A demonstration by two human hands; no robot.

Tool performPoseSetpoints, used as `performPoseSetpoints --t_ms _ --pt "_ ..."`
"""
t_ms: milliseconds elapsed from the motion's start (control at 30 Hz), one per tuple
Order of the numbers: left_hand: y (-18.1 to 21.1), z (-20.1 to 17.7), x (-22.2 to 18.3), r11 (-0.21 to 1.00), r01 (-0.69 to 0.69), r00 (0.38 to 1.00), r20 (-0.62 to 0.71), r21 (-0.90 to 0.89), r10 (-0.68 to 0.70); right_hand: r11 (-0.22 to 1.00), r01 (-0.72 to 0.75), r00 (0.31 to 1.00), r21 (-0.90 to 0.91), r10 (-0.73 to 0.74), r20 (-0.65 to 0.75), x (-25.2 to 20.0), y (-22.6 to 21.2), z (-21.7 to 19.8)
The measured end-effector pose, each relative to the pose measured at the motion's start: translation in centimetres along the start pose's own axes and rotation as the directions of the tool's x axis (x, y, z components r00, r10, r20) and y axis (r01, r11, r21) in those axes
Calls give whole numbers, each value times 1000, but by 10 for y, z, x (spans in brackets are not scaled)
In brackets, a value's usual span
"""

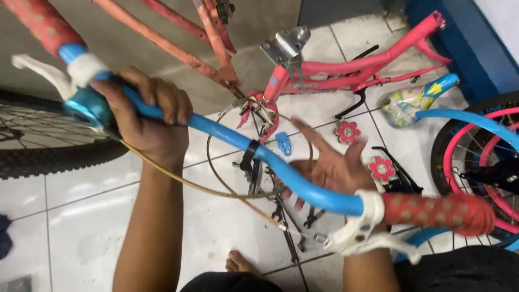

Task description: Positioning and installing a brake lever onto a bicycle handlebar and then attaching the handlebar to the bike frame.

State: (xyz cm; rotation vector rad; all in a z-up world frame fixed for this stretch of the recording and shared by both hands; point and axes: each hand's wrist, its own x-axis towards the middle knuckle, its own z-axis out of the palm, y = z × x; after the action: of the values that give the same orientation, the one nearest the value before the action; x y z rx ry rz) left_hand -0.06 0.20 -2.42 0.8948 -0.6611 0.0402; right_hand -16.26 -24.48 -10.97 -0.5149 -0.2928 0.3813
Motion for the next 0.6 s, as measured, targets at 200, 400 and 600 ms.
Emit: performPoseSetpoints --t_ms 200,400,600 --pt "-13 -15 -11 982 -47 998 50 183 38 970 -242 961 -10 239 -137 4 -5 74" --pt "-12 -46 -11 909 -123 989 123 398 80 920 -376 908 -112 342 -244 12 16 89" --pt "-30 -63 -24 883 -55 998 23 466 50 734 -553 833 -394 490 -257 26 3 110"
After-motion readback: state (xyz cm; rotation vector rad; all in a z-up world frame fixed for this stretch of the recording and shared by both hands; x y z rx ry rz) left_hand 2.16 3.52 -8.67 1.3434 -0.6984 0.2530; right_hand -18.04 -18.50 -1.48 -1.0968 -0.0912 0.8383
